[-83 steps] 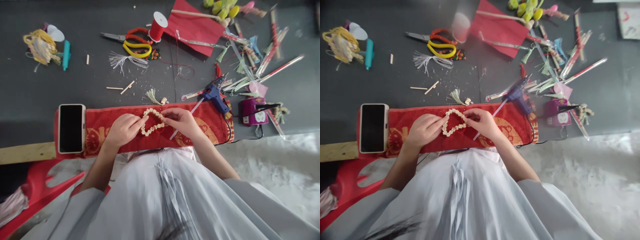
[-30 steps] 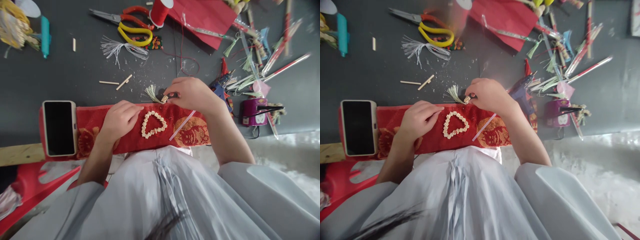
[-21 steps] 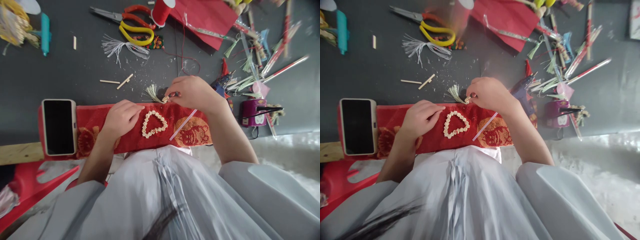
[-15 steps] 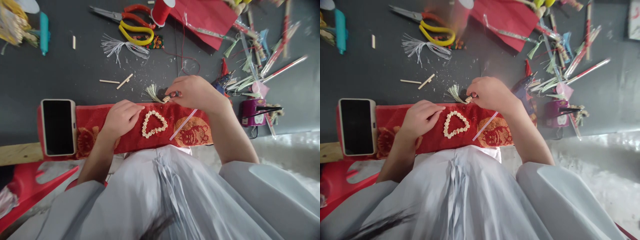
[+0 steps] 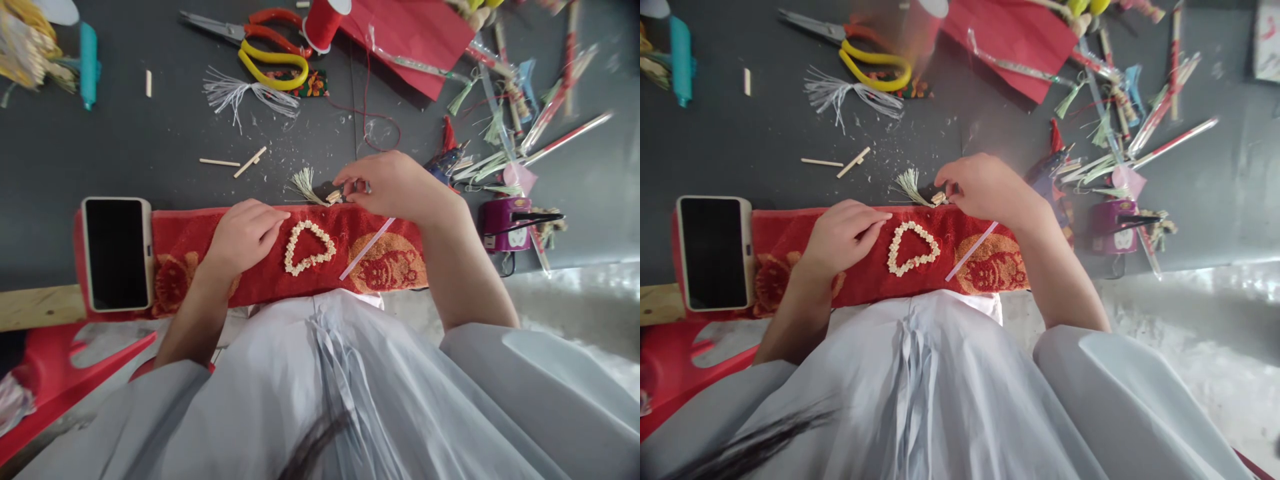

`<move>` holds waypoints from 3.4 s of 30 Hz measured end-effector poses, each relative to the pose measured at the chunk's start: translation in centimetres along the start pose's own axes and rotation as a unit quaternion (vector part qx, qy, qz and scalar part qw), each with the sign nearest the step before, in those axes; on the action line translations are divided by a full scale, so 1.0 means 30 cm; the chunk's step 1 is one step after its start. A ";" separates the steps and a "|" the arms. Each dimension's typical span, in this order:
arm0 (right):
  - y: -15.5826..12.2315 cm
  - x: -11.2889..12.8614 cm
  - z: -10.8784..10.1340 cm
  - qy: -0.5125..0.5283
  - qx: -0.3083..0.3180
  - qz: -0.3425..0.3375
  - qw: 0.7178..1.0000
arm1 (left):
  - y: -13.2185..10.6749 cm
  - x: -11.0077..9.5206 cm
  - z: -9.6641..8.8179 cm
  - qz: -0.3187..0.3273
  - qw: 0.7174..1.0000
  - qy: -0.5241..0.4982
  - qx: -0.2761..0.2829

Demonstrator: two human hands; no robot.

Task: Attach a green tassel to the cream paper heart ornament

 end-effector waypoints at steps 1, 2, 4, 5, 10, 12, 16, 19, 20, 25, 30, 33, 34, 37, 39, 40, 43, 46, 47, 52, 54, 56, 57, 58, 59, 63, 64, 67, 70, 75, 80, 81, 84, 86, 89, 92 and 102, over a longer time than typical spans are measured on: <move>-0.002 -0.003 -0.002 0.003 -0.006 0.005 1.000 | 0.000 0.000 0.000 0.000 1.000 -0.001 0.002; -0.003 -0.006 -0.005 0.005 -0.014 0.009 1.000 | 0.000 0.000 0.000 0.000 1.000 -0.001 0.003; -0.006 -0.011 -0.008 0.004 -0.025 0.012 1.000 | 0.000 -0.002 0.000 0.005 1.000 0.003 0.002; -0.007 -0.014 -0.007 0.002 -0.028 0.012 1.000 | 0.000 -0.004 -0.001 0.010 1.000 0.005 -0.001; -0.010 -0.033 0.001 0.001 -0.048 0.002 0.999 | -0.004 -0.008 -0.004 0.020 0.999 0.014 -0.024; -0.012 -0.038 0.003 0.000 -0.066 -0.005 0.998 | -0.005 -0.005 0.001 0.015 1.000 0.018 -0.019; -0.019 -0.051 0.004 -0.002 -0.090 0.001 0.996 | -0.007 -0.005 0.001 0.015 1.000 0.012 -0.020; -0.024 -0.053 0.001 0.001 -0.088 0.004 0.996 | -0.007 0.002 0.005 0.004 1.000 0.010 -0.011; -0.026 -0.051 -0.002 0.002 -0.087 0.002 0.996 | -0.007 0.005 0.008 -0.002 1.000 0.008 -0.007; -0.037 -0.041 -0.024 0.000 -0.069 0.005 0.998 | -0.006 0.008 0.010 -0.005 1.000 -0.002 -0.004; -0.049 -0.022 -0.048 0.035 -0.074 0.011 0.997 | -0.006 0.005 0.008 0.000 1.000 0.006 -0.007; -0.048 -0.022 -0.053 0.051 -0.093 0.015 0.994 | -0.006 0.006 0.011 -0.005 1.000 0.013 0.000; -0.046 -0.027 -0.052 0.052 -0.101 0.019 0.993 | -0.006 0.006 0.011 -0.006 1.000 0.014 0.000; -0.038 -0.048 -0.040 0.059 -0.111 0.026 0.992 | -0.006 0.005 0.010 -0.006 1.000 0.015 -0.004; -0.031 -0.055 -0.025 0.065 -0.107 0.018 0.992 | -0.007 0.003 0.009 0.000 1.000 0.017 -0.006; -0.028 -0.056 -0.018 0.067 -0.102 0.013 0.992 | -0.007 0.001 0.008 0.005 1.000 0.019 -0.008; -0.019 -0.053 0.000 0.068 -0.086 0.005 0.994 | -0.008 -0.004 0.004 0.016 1.000 0.019 -0.016; -0.008 -0.040 0.003 0.065 -0.080 -0.010 0.995 | -0.007 -0.001 0.005 0.009 1.000 0.010 -0.011; -0.004 -0.035 0.002 0.062 -0.079 -0.017 0.995 | -0.006 0.001 0.008 0.003 1.000 0.007 -0.005; 0.013 -0.026 -0.001 0.037 -0.063 -0.027 0.997 | -0.008 0.003 0.012 -0.001 1.000 0.008 0.000; 0.018 -0.024 0.001 0.026 -0.053 -0.025 0.998 | -0.010 0.002 0.011 0.006 1.000 0.011 -0.006; 0.022 -0.019 0.004 0.016 -0.042 -0.025 0.999 | -0.012 -0.002 0.008 0.017 1.000 0.014 -0.014; 0.024 -0.016 0.006 0.012 -0.039 -0.026 0.999 | -0.013 -0.004 0.006 0.023 0.999 0.015 -0.019; 0.026 -0.012 0.007 0.008 -0.036 -0.027 0.999 | -0.013 -0.007 0.004 0.029 0.999 0.015 -0.024; 0.027 -0.009 0.007 0.005 -0.035 -0.028 0.999 | -0.013 -0.009 0.003 0.032 0.999 0.015 -0.026; 0.030 -0.001 0.006 -0.012 -0.026 -0.024 0.999 | -0.010 -0.007 0.010 0.026 1.000 0.015 -0.007; 0.030 0.001 0.006 -0.016 -0.023 -0.022 0.999 | -0.010 -0.006 0.011 0.023 1.000 0.015 -0.003; 0.029 0.005 0.003 -0.028 -0.018 -0.021 0.999 | -0.009 -0.007 0.009 0.024 1.000 0.019 -0.006; 0.028 0.007 0.004 -0.035 -0.008 -0.014 0.999 | -0.009 -0.008 0.011 0.025 0.999 0.027 -0.006; 0.027 0.013 0.009 -0.034 -0.008 -0.006 0.999 | -0.010 -0.008 0.011 0.026 0.999 0.027 -0.009; 0.026 0.019 0.010 -0.021 -0.029 -0.015 0.999 | -0.013 -0.013 0.008 0.040 0.999 0.027 -0.023; 0.025 0.019 0.010 -0.020 -0.030 -0.015 0.999 | -0.014 -0.014 0.006 0.042 0.998 0.028 -0.026; 0.020 0.021 -0.002 -0.020 -0.048 -0.018 0.998 | -0.014 -0.015 0.005 0.042 0.998 0.034 -0.027; 0.016 0.028 -0.015 -0.023 -0.062 -0.026 0.997 | -0.014 -0.015 0.008 0.041 0.998 0.037 -0.021; 0.014 0.036 -0.036 -0.023 -0.078 -0.034 0.996 | -0.012 -0.011 0.013 0.036 0.999 0.037 -0.011; 0.020 0.047 -0.071 -0.015 -0.104 -0.045 0.993 | -0.009 0.001 0.023 0.015 0.999 0.032 0.006; 0.059 0.155 -0.237 -0.166 -0.142 0.020 0.976 | -0.004 0.011 0.023 -0.022 0.999 0.010 0.027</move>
Point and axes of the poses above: each hand's wrist, its own y-axis towards the middle knuckle, its own z-axis out of the palm, x = y × z, the point moved 8 cm from there along y, towards the middle knuckle, and after that the axes turned 3 degrees about -z, right-handed, at the moved point
